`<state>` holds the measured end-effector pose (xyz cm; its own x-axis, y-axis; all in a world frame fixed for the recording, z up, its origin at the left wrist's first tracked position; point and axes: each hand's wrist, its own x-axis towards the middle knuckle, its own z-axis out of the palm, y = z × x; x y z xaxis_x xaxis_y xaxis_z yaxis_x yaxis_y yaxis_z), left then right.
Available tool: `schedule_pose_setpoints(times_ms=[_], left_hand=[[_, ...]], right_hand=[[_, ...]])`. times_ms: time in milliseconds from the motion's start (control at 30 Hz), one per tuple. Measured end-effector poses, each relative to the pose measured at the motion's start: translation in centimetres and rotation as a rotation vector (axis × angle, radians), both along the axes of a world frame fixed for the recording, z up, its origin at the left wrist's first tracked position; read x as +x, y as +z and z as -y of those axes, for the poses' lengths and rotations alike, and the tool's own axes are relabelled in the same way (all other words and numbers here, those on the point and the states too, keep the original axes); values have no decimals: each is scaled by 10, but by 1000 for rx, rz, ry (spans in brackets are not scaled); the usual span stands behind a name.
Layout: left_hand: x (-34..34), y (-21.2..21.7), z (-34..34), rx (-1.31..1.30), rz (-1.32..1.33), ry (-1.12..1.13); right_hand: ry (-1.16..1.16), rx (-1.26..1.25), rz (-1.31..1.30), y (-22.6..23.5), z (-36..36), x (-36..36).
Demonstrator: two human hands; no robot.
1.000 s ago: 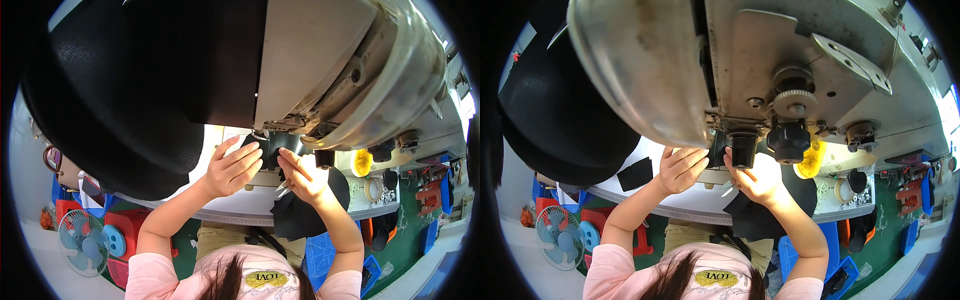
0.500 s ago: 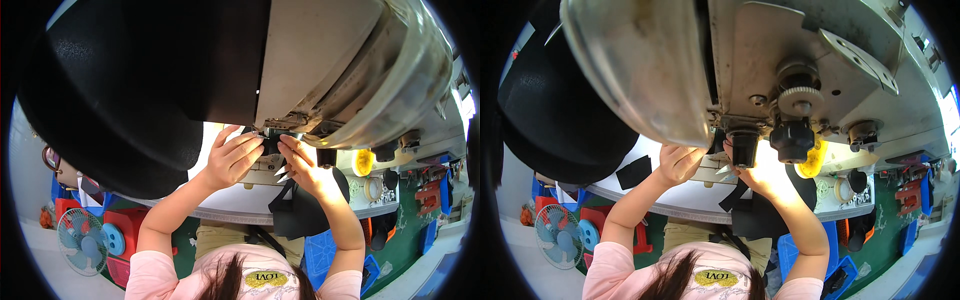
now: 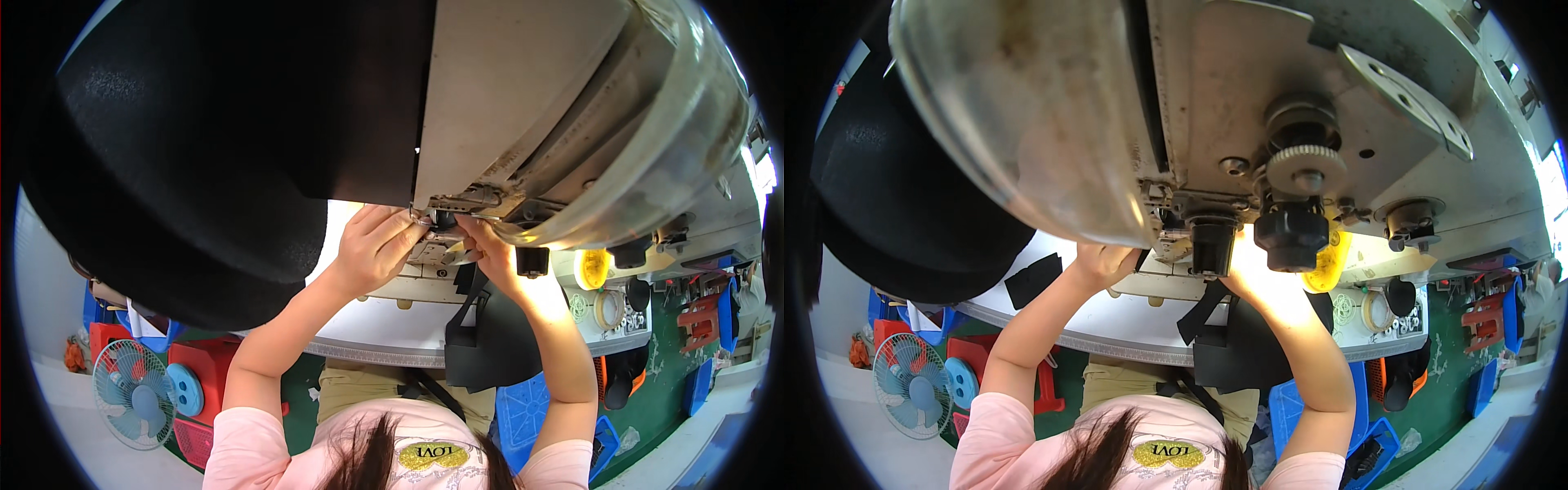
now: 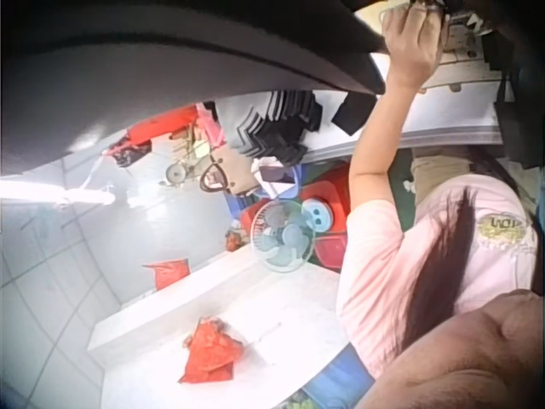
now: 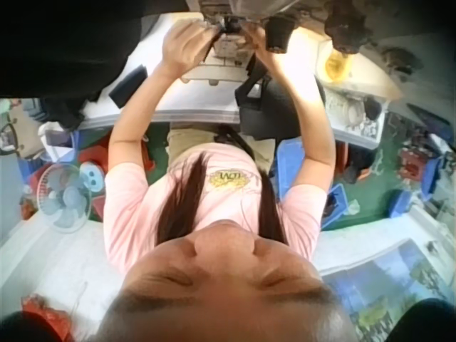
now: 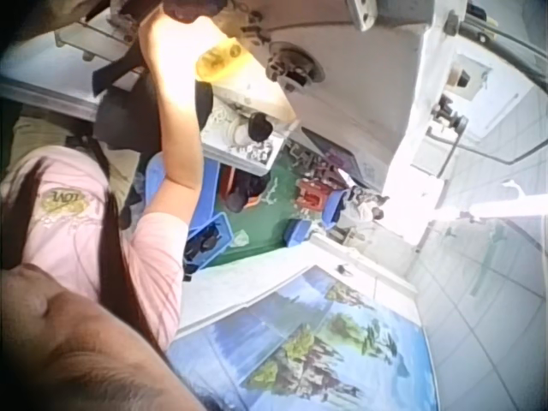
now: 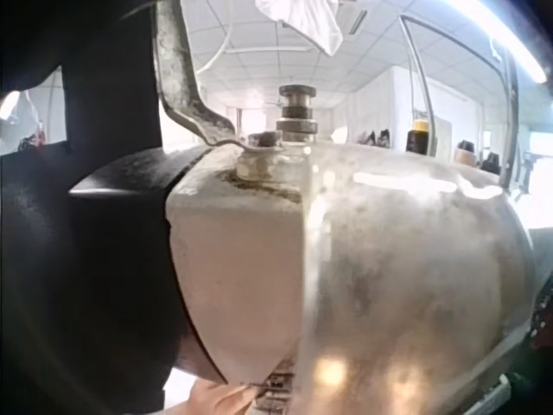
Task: The person stitches shoe pieces together using a sewing machine and trims threads with thread snips.
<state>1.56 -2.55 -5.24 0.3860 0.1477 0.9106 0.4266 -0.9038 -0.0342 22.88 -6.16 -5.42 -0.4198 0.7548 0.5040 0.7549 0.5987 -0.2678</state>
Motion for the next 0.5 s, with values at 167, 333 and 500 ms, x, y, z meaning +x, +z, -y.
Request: schedule_pose_setpoints(times_ms=[167, 333, 500], left_hand=[[-2, -3, -5, -32, -28, -1], [-12, -19, -1, -105, -79, -66], [-22, -13, -1, 65, -274, 35]], right_hand=[[-7, 135, -50, -1, 7, -2], [245, -13, -11, 25, 44, -19], [188, -93, 226, 9, 51, -23]])
